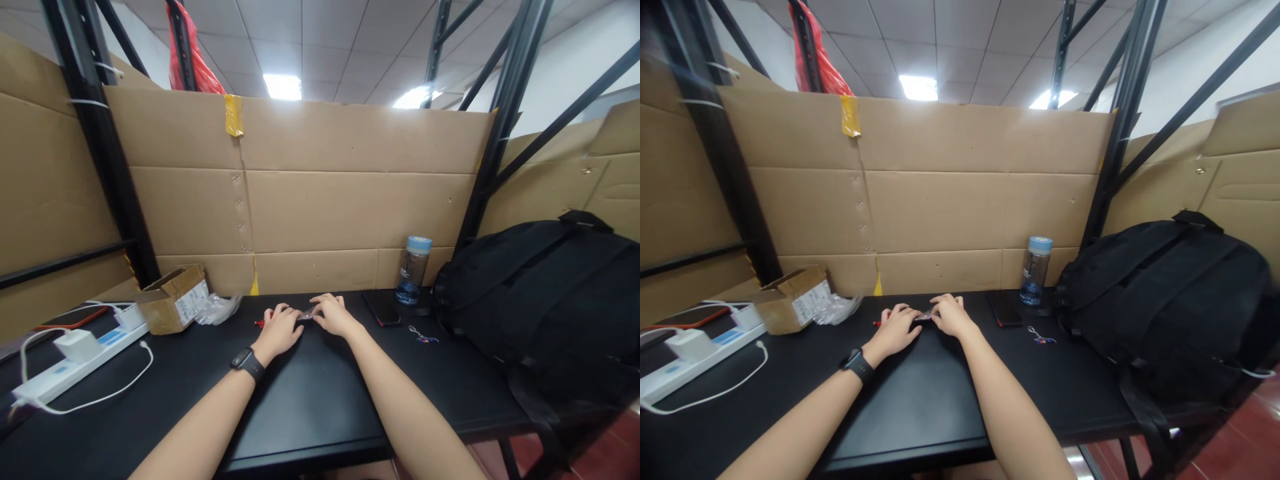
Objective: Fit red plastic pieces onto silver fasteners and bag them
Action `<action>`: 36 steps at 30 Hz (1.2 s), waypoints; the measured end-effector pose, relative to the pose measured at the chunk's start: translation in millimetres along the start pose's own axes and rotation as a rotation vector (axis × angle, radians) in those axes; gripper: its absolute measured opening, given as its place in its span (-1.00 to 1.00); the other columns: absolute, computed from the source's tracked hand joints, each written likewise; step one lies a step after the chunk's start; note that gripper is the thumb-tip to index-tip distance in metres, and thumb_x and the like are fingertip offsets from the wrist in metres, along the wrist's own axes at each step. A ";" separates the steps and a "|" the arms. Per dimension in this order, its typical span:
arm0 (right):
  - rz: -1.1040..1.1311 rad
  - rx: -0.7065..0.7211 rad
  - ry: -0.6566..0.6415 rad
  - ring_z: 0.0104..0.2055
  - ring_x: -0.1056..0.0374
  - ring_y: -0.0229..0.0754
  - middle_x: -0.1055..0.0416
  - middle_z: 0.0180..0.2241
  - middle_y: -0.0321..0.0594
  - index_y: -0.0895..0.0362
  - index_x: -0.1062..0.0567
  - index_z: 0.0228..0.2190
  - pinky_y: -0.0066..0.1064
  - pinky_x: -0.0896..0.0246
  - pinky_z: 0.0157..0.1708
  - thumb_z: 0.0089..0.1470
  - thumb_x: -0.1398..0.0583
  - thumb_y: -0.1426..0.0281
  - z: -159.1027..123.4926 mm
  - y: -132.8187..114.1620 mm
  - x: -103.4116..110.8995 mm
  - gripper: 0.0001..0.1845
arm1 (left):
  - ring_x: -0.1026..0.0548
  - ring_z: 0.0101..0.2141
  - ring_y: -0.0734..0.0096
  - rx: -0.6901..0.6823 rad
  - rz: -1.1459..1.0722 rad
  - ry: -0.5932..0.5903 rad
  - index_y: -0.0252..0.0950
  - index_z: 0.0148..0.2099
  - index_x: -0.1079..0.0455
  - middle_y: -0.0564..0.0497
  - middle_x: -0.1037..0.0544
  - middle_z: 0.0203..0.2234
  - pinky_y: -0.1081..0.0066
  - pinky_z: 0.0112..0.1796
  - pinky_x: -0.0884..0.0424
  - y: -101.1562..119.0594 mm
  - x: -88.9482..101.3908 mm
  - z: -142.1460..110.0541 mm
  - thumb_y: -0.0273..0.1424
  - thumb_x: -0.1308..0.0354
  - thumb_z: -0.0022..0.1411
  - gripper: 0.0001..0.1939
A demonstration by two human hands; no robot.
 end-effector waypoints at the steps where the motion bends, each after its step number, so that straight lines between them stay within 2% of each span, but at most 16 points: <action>1: 0.020 -0.006 0.006 0.15 -0.29 0.00 -0.53 0.04 -0.14 0.02 -0.65 -0.33 -0.13 0.03 0.06 0.16 -0.25 0.40 -0.2 -0.1 2.2 -0.87 | -0.28 0.16 -0.01 0.011 -0.009 0.019 -0.13 0.03 -0.46 -0.11 -0.57 0.01 -0.03 0.07 -0.09 -0.8 1.7 0.3 -0.30 -0.08 0.32 -0.73; 5: 0.151 -0.100 0.026 -0.13 -0.47 -0.10 -0.62 -0.27 -0.22 0.02 -0.61 -0.25 -0.23 -0.07 0.00 0.27 -0.15 0.31 -0.1 6.3 8.0 -0.79 | -0.44 0.03 0.12 0.121 -0.124 0.112 -0.13 -0.05 -0.46 -0.06 -0.62 -0.12 0.10 0.02 -0.13 -10.0 11.4 2.2 -0.30 -0.03 0.39 -0.79; 9: 0.430 -0.146 0.067 -0.26 -0.49 -0.18 -0.60 -0.33 -0.26 0.05 -0.48 -0.10 -0.38 -0.23 -0.17 0.25 -0.14 0.24 2.5 11.2 6.6 -0.76 | -0.51 -0.01 0.15 0.212 -0.247 0.210 -0.10 0.02 -0.44 -0.02 -0.64 -0.12 0.17 -0.01 -0.17 -29.0 27.9 8.2 -0.25 -0.07 0.37 -0.77; 11: 0.538 -0.141 0.080 -0.35 -0.47 -0.21 -0.58 -0.35 -0.28 0.06 -0.39 -0.01 -0.43 -0.26 -0.28 0.20 -0.18 0.23 3.7 11.3 4.7 -0.65 | -0.52 0.00 0.15 0.276 -0.254 0.265 -0.11 0.02 -0.43 -0.02 -0.65 -0.12 0.17 0.01 -0.18 -48.9 40.0 10.8 -0.24 -0.07 0.37 -0.76; 13: 0.560 -0.135 0.102 -0.38 -0.45 -0.24 -0.57 -0.32 -0.29 0.05 -0.35 0.04 -0.45 -0.25 -0.32 0.16 -0.21 0.24 3.4 10.5 5.7 -0.58 | -0.53 -0.01 0.11 0.393 -0.230 0.310 -0.13 0.06 -0.40 -0.04 -0.65 -0.13 0.15 0.02 -0.18 -77.8 50.8 9.6 -0.25 -0.08 0.36 -0.73; 15: 0.511 -0.137 0.111 -0.37 -0.45 -0.25 -0.56 -0.29 -0.30 0.02 -0.35 0.04 -0.43 -0.25 -0.29 0.15 -0.22 0.27 1.8 8.6 7.8 -0.59 | -0.52 -0.01 0.05 0.498 -0.169 0.339 -0.15 0.16 -0.32 -0.08 -0.65 -0.16 0.12 0.01 -0.19 -105.8 57.9 4.9 -0.29 -0.09 0.34 -0.65; 17: 0.437 -0.133 0.093 -0.33 -0.46 -0.25 -0.57 -0.29 -0.32 -0.01 -0.39 0.01 -0.39 -0.22 -0.20 0.15 -0.23 0.29 0.3 4.2 8.8 -0.62 | -0.48 0.01 0.02 0.498 -0.070 0.332 -0.16 0.21 -0.29 -0.11 -0.64 -0.18 0.09 0.02 -0.16 -120.3 59.2 2.6 -0.34 -0.07 0.34 -0.60; 21: 0.336 -0.129 0.072 -0.27 -0.48 -0.23 -0.59 -0.30 -0.34 -0.01 -0.48 -0.10 -0.29 -0.10 -0.06 0.15 -0.25 0.29 -1.1 -2.5 12.5 -0.75 | -0.38 0.06 0.01 0.407 0.102 0.210 -0.15 -0.04 -0.50 -0.15 -0.61 -0.14 0.05 0.03 -0.13 -121.6 41.0 2.1 -0.35 0.04 0.39 -0.72; 23: 0.309 -0.145 0.090 -0.25 -0.47 -0.22 -0.60 -0.28 -0.32 0.00 -0.51 -0.14 -0.27 -0.05 -0.05 0.15 -0.25 0.29 -1.2 -0.9 16.9 -0.79 | -0.32 0.10 -0.05 0.407 0.189 0.231 -0.19 -0.09 -0.54 -0.21 -0.57 -0.04 0.02 0.03 -0.12 -117.1 40.9 -0.7 -0.31 0.08 0.41 -0.66; 26: 0.240 -0.171 0.113 -0.21 -0.45 -0.19 -0.60 -0.25 -0.29 0.02 -0.55 -0.22 -0.28 0.00 -0.08 0.14 -0.24 0.32 -1.9 6.4 24.7 -0.85 | -0.31 0.12 -0.05 0.355 0.239 0.250 -0.19 0.00 -0.53 -0.23 -0.49 0.08 -0.01 0.06 -0.12 -104.9 43.3 -0.5 -0.29 0.13 0.43 -0.61; 30: 0.094 -0.219 0.104 -0.14 -0.43 -0.15 -0.59 -0.20 -0.24 0.04 -0.56 -0.25 -0.27 0.03 -0.10 0.12 -0.23 0.40 -4.6 24.7 33.8 -0.86 | -0.35 0.15 0.05 0.203 0.116 0.078 -0.05 0.09 -0.49 -0.07 -0.45 0.18 -0.05 0.11 -0.12 -94.6 23.5 6.7 -0.24 0.20 0.47 -0.56; 33: 0.006 -0.271 0.066 -0.04 -0.41 -0.10 -0.57 -0.12 -0.21 0.04 -0.56 -0.23 -0.24 0.00 -0.06 0.13 -0.22 0.41 -7.8 42.0 36.4 -0.84 | -0.30 0.21 0.02 0.195 0.072 -0.007 -0.01 0.11 -0.48 -0.03 -0.35 0.27 -0.12 0.11 -0.13 -102.1 7.4 9.5 -0.17 0.24 0.48 -0.53; 36: -0.050 -0.322 0.005 0.05 -0.38 -0.02 -0.55 -0.07 -0.16 0.03 -0.58 -0.20 -0.19 -0.05 -0.02 0.13 -0.23 0.37 -11.9 57.2 34.9 -0.83 | -0.26 0.24 -0.03 0.214 0.039 -0.014 0.02 0.21 -0.41 -0.05 -0.31 0.29 -0.16 0.11 -0.15 -110.9 -1.1 13.9 -0.13 0.26 0.48 -0.51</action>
Point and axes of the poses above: each hand's wrist, its own z-axis towards the middle knuckle, its own x-axis out of the back of the hand, y = z × x, the point moved 10 cm from there along z, towards the middle knuckle
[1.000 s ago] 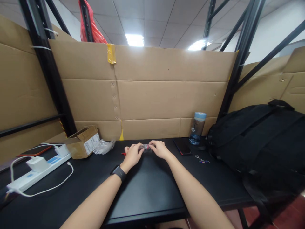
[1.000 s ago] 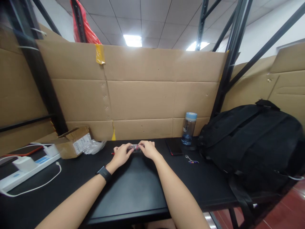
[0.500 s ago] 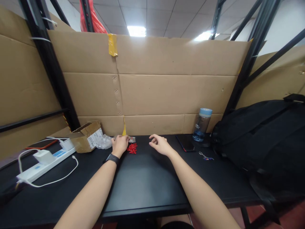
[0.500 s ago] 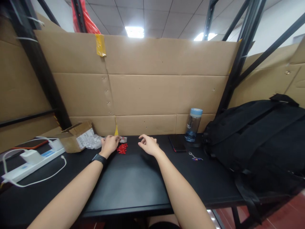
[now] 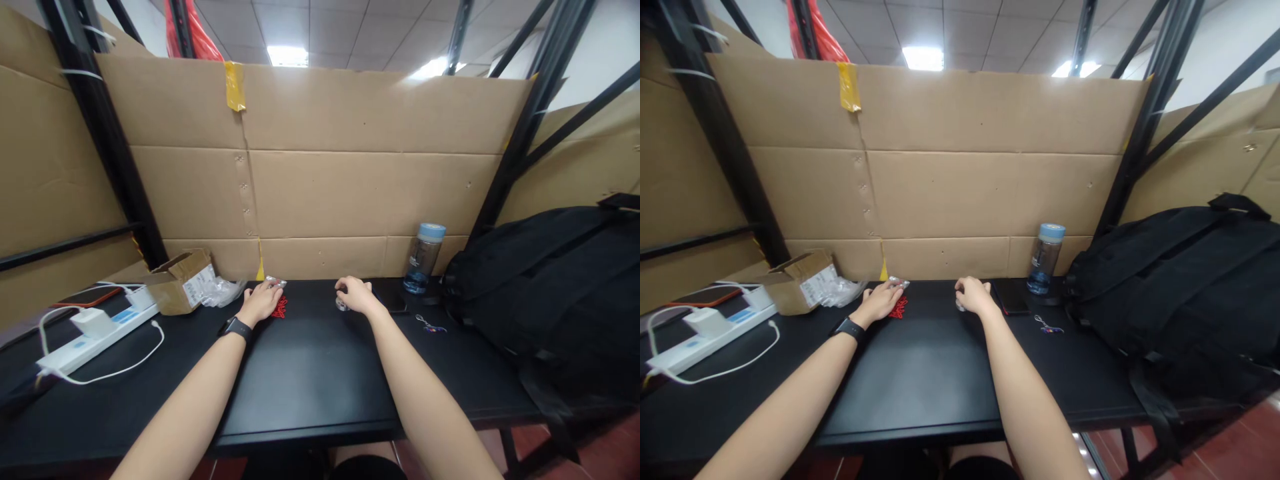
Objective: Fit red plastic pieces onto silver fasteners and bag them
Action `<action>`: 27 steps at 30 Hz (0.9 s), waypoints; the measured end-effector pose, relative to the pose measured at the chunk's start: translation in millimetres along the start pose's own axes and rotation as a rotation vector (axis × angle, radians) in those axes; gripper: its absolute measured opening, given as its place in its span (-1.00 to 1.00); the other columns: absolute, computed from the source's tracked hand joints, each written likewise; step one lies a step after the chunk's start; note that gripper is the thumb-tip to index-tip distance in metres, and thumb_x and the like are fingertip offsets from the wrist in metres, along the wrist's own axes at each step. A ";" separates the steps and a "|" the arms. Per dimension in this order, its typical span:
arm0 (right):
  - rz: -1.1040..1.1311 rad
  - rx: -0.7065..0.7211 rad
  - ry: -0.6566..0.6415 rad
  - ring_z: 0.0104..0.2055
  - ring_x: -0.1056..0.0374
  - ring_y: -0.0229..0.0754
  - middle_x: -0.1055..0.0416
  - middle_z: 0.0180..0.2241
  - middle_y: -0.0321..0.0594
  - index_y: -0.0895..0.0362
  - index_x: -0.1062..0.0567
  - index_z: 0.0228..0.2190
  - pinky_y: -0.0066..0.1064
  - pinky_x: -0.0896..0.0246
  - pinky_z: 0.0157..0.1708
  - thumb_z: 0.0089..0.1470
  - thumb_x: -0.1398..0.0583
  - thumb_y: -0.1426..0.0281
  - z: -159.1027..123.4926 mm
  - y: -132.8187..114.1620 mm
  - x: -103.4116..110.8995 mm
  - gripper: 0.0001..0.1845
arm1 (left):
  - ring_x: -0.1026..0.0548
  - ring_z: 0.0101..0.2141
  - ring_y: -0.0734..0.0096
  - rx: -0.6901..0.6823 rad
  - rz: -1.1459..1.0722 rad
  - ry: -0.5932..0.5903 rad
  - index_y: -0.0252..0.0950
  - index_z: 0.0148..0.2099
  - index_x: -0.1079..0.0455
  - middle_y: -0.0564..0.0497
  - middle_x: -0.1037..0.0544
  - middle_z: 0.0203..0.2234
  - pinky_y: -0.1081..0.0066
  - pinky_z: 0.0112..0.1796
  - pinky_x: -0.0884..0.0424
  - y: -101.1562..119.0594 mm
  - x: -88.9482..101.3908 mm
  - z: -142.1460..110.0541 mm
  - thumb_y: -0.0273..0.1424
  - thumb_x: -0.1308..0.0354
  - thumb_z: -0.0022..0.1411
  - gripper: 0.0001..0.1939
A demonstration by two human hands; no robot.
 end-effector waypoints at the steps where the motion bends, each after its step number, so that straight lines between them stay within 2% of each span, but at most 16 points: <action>1: -0.010 -0.007 -0.016 0.06 -0.38 0.00 -0.54 -0.06 -0.15 0.02 -0.58 -0.20 -0.18 -0.08 -0.02 0.13 -0.24 0.34 -0.1 3.7 -0.6 -0.82 | -0.24 0.25 -0.04 -0.002 -0.017 0.009 0.03 0.24 -0.37 -0.05 -0.31 0.29 -0.16 0.11 -0.16 -0.6 -0.2 1.8 -0.12 0.25 0.48 -0.51; 4: 0.005 0.005 -0.076 0.06 -0.40 0.03 -0.55 -0.04 -0.15 -0.01 -0.60 -0.16 -0.21 -0.16 -0.03 0.05 -0.32 0.22 -0.7 9.8 -4.4 -0.72 | -0.27 0.23 0.00 -0.022 -0.061 0.078 0.02 0.25 -0.36 -0.05 -0.38 0.25 -0.08 0.11 -0.19 1.9 10.6 3.1 -0.16 0.19 0.46 -0.54; 7: 0.055 0.036 -0.165 -0.04 -0.48 -0.02 -0.58 -0.09 -0.16 0.01 -0.61 -0.14 -0.32 -0.25 -0.08 -0.15 -0.44 0.32 -1.1 12.6 -13.8 -0.55 | -0.35 0.15 0.04 -0.086 -0.045 0.097 -0.05 0.04 -0.53 -0.05 -0.50 0.11 0.03 0.08 -0.23 11.5 26.8 -3.0 -0.31 -0.02 0.33 -0.67; 10: 0.088 0.055 -0.196 -0.13 -0.52 -0.10 -0.61 -0.16 -0.19 0.05 -0.62 -0.17 -0.42 -0.28 -0.12 -0.18 -0.43 0.43 0.1 15.9 -21.3 -0.57 | -0.36 0.11 0.02 -0.219 -0.035 -0.040 -0.02 -0.14 -0.61 0.01 -0.57 -0.01 0.08 0.08 -0.21 28.5 28.9 -14.1 -0.44 -0.17 0.11 -0.69; 13: 0.096 0.054 -0.188 -0.13 -0.53 -0.11 -0.62 -0.16 -0.20 0.04 -0.63 -0.18 -0.43 -0.29 -0.11 -0.17 -0.43 0.44 1.9 20.0 -24.9 -0.59 | -0.35 0.09 0.01 -0.303 -0.061 -0.168 0.04 -0.17 -0.62 0.05 -0.57 -0.03 0.09 0.09 -0.16 39.4 24.8 -24.9 -0.48 -0.24 0.01 -0.64; 16: 0.092 0.046 -0.176 -0.12 -0.53 -0.10 -0.61 -0.16 -0.22 0.02 -0.63 -0.19 -0.43 -0.30 -0.13 -0.20 -0.45 0.42 3.0 23.2 -25.2 -0.58 | -0.36 0.07 0.01 -0.309 -0.096 -0.182 0.00 -0.21 -0.62 0.02 -0.58 -0.06 0.12 0.07 -0.16 41.0 22.4 -26.5 -0.44 -0.30 0.04 -0.74; 21: 0.079 0.018 -0.148 -0.12 -0.52 -0.09 -0.61 -0.16 -0.25 -0.03 -0.63 -0.21 -0.42 -0.28 -0.20 -0.25 -0.47 0.41 3.4 27.7 -20.3 -0.55 | -0.37 0.04 0.06 -0.359 -0.161 -0.117 -0.08 -0.34 -0.61 -0.01 -0.58 -0.12 0.18 0.05 -0.17 45.2 19.9 -21.9 -0.38 -0.34 0.10 -0.95; 24: 0.083 0.006 -0.144 -0.13 -0.52 -0.11 -0.61 -0.16 -0.28 -0.05 -0.62 -0.19 -0.45 -0.26 -0.25 -0.25 -0.48 0.40 2.7 28.7 -18.2 -0.53 | -0.36 0.05 0.07 -0.374 -0.180 -0.060 -0.12 -0.36 -0.58 -0.03 -0.58 -0.14 0.17 0.05 -0.16 50.0 22.9 -20.5 -0.36 -0.30 0.16 -0.95; 27: 0.085 0.001 -0.144 -0.16 -0.52 -0.13 -0.60 -0.16 -0.29 -0.05 -0.62 -0.19 -0.47 -0.24 -0.29 -0.25 -0.48 0.39 2.2 28.0 -17.7 -0.52 | -0.36 0.05 0.11 -0.343 -0.206 0.004 -0.13 -0.28 -0.53 -0.01 -0.59 -0.18 0.17 0.05 -0.16 56.7 30.0 -20.0 -0.36 -0.22 0.24 -0.93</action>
Point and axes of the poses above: each hand's wrist, its own z-axis towards the middle knuckle, its own x-axis out of the back of the hand, y = z × x, the point moved 10 cm from there along z, towards the middle knuckle
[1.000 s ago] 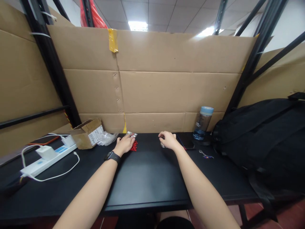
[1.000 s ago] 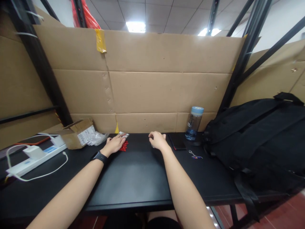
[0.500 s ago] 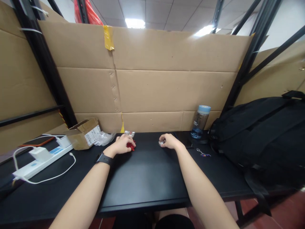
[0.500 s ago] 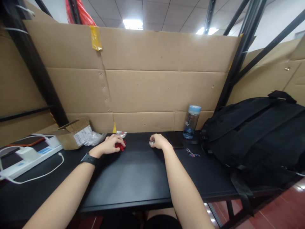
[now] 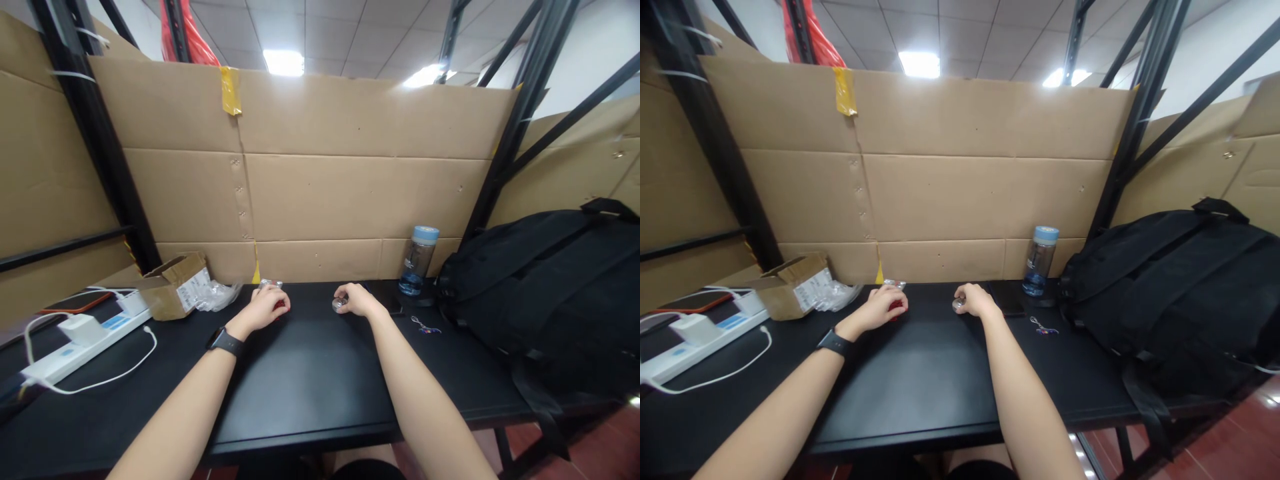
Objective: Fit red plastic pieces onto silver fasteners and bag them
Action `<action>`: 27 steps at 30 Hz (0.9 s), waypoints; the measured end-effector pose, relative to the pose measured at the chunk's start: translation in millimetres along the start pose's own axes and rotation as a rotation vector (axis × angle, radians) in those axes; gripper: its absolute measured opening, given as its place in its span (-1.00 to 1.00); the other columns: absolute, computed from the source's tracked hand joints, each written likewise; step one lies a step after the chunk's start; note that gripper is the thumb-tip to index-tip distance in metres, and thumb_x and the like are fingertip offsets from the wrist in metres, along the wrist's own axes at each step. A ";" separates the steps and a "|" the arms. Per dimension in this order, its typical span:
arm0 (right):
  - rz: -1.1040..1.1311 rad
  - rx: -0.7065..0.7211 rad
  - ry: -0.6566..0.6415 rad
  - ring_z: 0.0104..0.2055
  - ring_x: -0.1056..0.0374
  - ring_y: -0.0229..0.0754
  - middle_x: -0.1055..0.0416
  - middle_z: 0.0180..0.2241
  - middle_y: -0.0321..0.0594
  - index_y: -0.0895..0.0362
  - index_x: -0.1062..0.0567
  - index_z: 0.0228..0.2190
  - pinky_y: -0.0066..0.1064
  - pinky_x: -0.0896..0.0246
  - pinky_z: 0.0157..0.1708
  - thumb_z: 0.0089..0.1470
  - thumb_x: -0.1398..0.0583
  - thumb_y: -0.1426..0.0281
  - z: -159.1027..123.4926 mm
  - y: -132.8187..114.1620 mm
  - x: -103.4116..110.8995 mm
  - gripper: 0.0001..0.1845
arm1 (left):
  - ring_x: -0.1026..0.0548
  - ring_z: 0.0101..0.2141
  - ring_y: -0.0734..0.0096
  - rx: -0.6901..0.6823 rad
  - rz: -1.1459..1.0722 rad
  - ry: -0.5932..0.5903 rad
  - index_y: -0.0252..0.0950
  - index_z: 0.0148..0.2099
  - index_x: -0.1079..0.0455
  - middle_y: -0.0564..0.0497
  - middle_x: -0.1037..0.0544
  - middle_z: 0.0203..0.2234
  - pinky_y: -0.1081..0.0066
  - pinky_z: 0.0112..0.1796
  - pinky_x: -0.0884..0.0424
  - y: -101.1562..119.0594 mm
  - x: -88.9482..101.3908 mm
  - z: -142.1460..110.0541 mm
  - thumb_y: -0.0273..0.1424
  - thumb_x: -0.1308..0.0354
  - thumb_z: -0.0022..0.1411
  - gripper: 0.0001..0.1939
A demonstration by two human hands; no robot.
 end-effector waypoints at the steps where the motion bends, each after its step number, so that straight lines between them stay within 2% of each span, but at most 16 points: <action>1: -0.002 -0.001 0.001 -0.16 -0.52 -0.13 -0.60 -0.16 -0.28 -0.05 -0.62 -0.19 -0.47 -0.23 -0.29 -0.26 -0.48 0.40 -0.1 -0.5 0.0 -0.52 | -0.39 0.02 0.15 0.008 -0.008 0.027 -0.14 -0.24 -0.51 0.00 -0.59 -0.20 0.18 0.04 -0.17 3.7 2.7 0.9 -0.35 -0.19 0.27 -0.93; 5: -0.021 0.001 0.001 -0.18 -0.51 -0.14 -0.59 -0.18 -0.28 -0.05 -0.63 -0.22 -0.47 -0.22 -0.31 -0.29 -0.49 0.43 -0.9 -2.7 1.0 -0.52 | -0.49 -0.20 0.30 -0.021 -0.051 0.099 -0.18 -0.22 -0.44 0.04 -0.60 -0.28 0.28 -0.05 -0.24 25.9 11.0 3.7 -0.32 -0.15 0.32 -0.92; 8: 0.000 0.012 0.007 -0.24 -0.49 -0.15 -0.59 -0.24 -0.28 -0.01 -0.63 -0.25 -0.45 -0.23 -0.32 -0.32 -0.49 0.47 -1.6 -5.4 3.3 -0.53 | -0.52 -0.22 0.31 -0.044 -0.070 0.138 -0.18 -0.27 -0.46 0.06 -0.63 -0.31 0.29 -0.06 -0.25 39.4 15.7 4.2 -0.32 -0.21 0.28 -0.92; 10: 0.066 0.062 0.047 -0.26 -0.48 -0.16 -0.58 -0.26 -0.26 0.03 -0.63 -0.26 -0.43 -0.26 -0.29 -0.32 -0.48 0.50 -1.5 -13.5 7.5 -0.53 | -0.55 -0.20 0.29 -0.031 -0.108 0.185 -0.17 -0.23 -0.48 0.06 -0.65 -0.32 0.27 -0.04 -0.27 43.0 20.5 3.4 -0.31 -0.25 0.27 -0.93; 14: 0.358 0.254 0.203 -0.20 -0.46 -0.17 -0.55 -0.15 -0.22 0.06 -0.57 -0.14 -0.37 -0.32 -0.18 -0.24 -0.44 0.51 -4.6 -47.5 22.5 -0.47 | -0.60 -0.19 0.27 0.043 -0.228 0.277 -0.15 -0.17 -0.53 0.05 -0.68 -0.28 0.25 -0.04 -0.35 41.2 28.5 0.3 -0.27 -0.24 0.28 -0.88; 18: 0.583 0.359 0.312 -0.07 -0.46 -0.13 -0.54 -0.09 -0.19 0.03 -0.51 -0.06 -0.38 -0.30 -0.21 -0.13 -0.40 0.43 -15.1 -84.5 33.3 -0.47 | -0.61 -0.20 0.25 0.077 -0.335 0.369 -0.16 -0.21 -0.59 0.01 -0.68 -0.25 0.25 -0.03 -0.40 40.8 34.3 -2.2 -0.20 -0.21 0.28 -0.80; 23: 0.684 0.478 0.299 -0.08 -0.48 -0.12 -0.54 -0.07 -0.20 0.02 -0.50 -0.08 -0.37 -0.29 -0.21 -0.12 -0.43 0.34 -33.0 -128.2 33.6 -0.49 | -0.56 -0.11 0.20 0.015 -0.485 0.391 -0.24 -0.23 -0.58 -0.08 -0.64 -0.18 0.25 0.01 -0.40 46.0 31.3 2.7 -0.23 -0.19 0.26 -0.78; 27: 0.697 0.472 0.304 -0.10 -0.49 -0.11 -0.55 -0.08 -0.19 0.02 -0.52 -0.10 -0.35 -0.30 -0.21 -0.15 -0.45 0.29 -36.2 -135.4 28.6 -0.49 | -0.52 -0.12 0.22 0.037 -0.561 0.433 -0.27 -0.32 -0.56 -0.10 -0.55 -0.19 0.24 0.03 -0.38 37.0 30.2 4.1 -0.24 -0.22 0.20 -0.79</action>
Point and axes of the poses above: each hand's wrist, its own z-axis towards the middle knuckle, its own x-axis out of the back of the hand, y = z × x, the point moved 10 cm from there along z, towards the middle knuckle
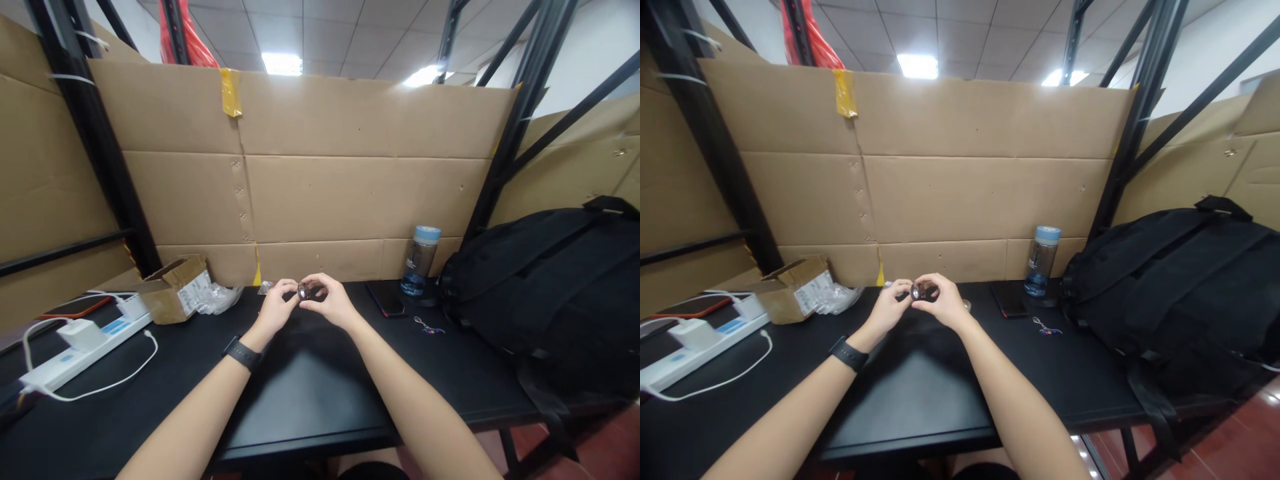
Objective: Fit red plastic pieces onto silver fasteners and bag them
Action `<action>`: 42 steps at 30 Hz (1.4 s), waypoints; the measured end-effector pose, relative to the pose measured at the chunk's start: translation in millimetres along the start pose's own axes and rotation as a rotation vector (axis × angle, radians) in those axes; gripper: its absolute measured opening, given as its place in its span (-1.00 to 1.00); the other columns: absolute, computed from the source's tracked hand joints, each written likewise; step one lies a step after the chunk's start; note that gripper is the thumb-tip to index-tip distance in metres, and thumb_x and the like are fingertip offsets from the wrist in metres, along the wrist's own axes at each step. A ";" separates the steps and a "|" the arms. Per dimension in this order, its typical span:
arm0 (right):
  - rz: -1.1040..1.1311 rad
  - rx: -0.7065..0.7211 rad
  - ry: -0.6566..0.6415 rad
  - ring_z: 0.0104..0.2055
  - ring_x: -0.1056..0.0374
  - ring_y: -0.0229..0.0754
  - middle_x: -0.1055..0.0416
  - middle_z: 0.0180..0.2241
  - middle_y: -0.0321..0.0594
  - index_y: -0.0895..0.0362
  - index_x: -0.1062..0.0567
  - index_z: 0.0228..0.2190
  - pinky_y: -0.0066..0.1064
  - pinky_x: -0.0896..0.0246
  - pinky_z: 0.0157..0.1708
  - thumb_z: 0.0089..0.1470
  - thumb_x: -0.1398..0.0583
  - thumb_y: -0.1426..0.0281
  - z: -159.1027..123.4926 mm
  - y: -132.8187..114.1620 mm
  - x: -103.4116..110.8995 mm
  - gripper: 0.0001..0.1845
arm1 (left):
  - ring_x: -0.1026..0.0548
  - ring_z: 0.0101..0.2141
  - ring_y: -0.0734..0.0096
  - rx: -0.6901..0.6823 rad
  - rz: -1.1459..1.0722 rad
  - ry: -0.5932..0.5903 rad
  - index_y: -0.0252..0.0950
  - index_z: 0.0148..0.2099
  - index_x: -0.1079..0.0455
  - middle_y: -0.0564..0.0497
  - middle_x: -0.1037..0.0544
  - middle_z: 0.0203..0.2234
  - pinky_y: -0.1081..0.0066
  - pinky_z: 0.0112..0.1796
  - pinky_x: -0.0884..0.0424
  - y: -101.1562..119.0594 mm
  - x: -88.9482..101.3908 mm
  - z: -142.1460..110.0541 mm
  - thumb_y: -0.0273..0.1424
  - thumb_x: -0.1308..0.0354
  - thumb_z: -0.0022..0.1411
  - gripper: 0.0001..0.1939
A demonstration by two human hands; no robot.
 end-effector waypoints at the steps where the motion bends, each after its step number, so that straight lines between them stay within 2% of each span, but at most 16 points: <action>1: 0.010 -0.003 0.002 -0.10 -0.49 -0.11 -0.55 -0.08 -0.19 0.02 -0.52 -0.11 -0.36 -0.30 -0.21 -0.15 -0.46 0.28 -0.1 1.5 -0.7 -0.48 | -0.52 -0.13 0.23 0.007 -0.015 0.009 -0.28 -0.32 -0.56 -0.10 -0.54 -0.20 0.25 0.03 -0.37 -2.3 1.1 0.2 -0.24 -0.23 0.19 -0.79; 5: 0.075 -0.037 0.003 -0.09 -0.51 -0.09 -0.57 -0.10 -0.21 0.02 -0.51 -0.13 -0.36 -0.29 -0.23 -0.18 -0.47 0.27 1.2 12.6 -0.8 -0.47 | -0.50 -0.13 0.24 0.012 -0.057 0.001 -0.27 -0.29 -0.57 -0.08 -0.51 -0.22 0.26 0.03 -0.35 -5.6 0.9 -0.3 -0.20 -0.24 0.21 -0.76; 9: 0.127 -0.092 0.018 -0.13 -0.54 -0.08 -0.58 -0.12 -0.18 0.05 -0.51 -0.17 -0.37 -0.29 -0.27 -0.25 -0.50 0.26 2.1 22.0 1.6 -0.45 | -0.49 -0.13 0.23 -0.009 0.035 -0.020 -0.26 -0.29 -0.57 -0.07 -0.51 -0.23 0.26 0.02 -0.35 -0.8 -2.6 -1.4 -0.21 -0.22 0.23 -0.77; 12: 0.145 -0.101 0.016 -0.15 -0.54 -0.09 -0.58 -0.13 -0.17 0.06 -0.51 -0.17 -0.38 -0.30 -0.29 -0.27 -0.51 0.26 1.8 22.6 0.7 -0.43 | -0.48 -0.14 0.23 -0.017 0.113 0.008 -0.26 -0.31 -0.56 -0.06 -0.51 -0.24 0.25 0.01 -0.35 1.2 -0.9 -2.0 -0.26 -0.21 0.23 -0.81; 16: 0.142 -0.104 0.010 -0.14 -0.54 -0.08 -0.58 -0.14 -0.17 0.06 -0.52 -0.18 -0.38 -0.31 -0.27 -0.26 -0.50 0.23 1.4 22.5 -1.2 -0.45 | -0.48 -0.15 0.25 -0.018 0.111 0.046 -0.26 -0.31 -0.54 -0.06 -0.50 -0.25 0.29 -0.02 -0.37 0.9 2.9 -2.6 -0.23 -0.20 0.24 -0.79; 29: 0.188 -0.116 0.016 -0.16 -0.56 -0.05 -0.59 -0.17 -0.15 0.08 -0.52 -0.20 -0.39 -0.36 -0.32 -0.27 -0.50 0.23 1.1 24.8 -1.2 -0.45 | -0.50 -0.14 0.23 -0.014 0.182 0.039 -0.24 -0.30 -0.54 -0.05 -0.53 -0.23 0.28 -0.03 -0.37 2.9 1.1 -4.0 -0.27 -0.19 0.24 -0.83; 35: 0.184 -0.157 0.036 -0.22 -0.57 -0.04 -0.61 -0.21 -0.13 0.10 -0.54 -0.28 -0.40 -0.38 -0.41 -0.29 -0.51 0.19 -0.4 29.7 -2.1 -0.49 | -0.57 -0.17 0.23 0.004 0.143 0.026 -0.22 -0.21 -0.56 -0.04 -0.65 -0.24 0.29 -0.06 -0.43 1.4 -1.4 -7.0 -0.27 -0.16 0.26 -0.81; 39: 0.259 -0.183 0.077 -0.24 -0.57 -0.04 -0.60 -0.17 -0.08 0.12 -0.52 -0.36 -0.37 -0.42 -0.39 -0.34 -0.52 0.16 -0.5 35.7 -1.3 -0.50 | -0.62 -0.21 0.19 0.118 -0.026 0.012 -0.28 -0.20 -0.56 -0.09 -0.68 -0.26 0.27 -0.11 -0.49 -17.4 -7.6 -6.5 -0.28 -0.21 0.20 -0.79; 42: 0.291 -0.186 0.082 -0.24 -0.57 -0.04 -0.60 -0.17 -0.07 0.12 -0.52 -0.37 -0.37 -0.44 -0.39 -0.36 -0.52 0.17 -0.2 38.7 -1.4 -0.49 | -0.63 -0.22 0.18 0.174 -0.150 -0.042 -0.32 -0.20 -0.54 -0.13 -0.68 -0.27 0.27 -0.13 -0.52 -28.5 -16.8 -5.3 -0.25 -0.25 0.15 -0.76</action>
Point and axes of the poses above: each hand's wrist, its own z-axis towards the middle knuckle, its own x-axis out of the back of the hand, y = z × x, the point moved 10 cm from there along z, towards the middle knuckle
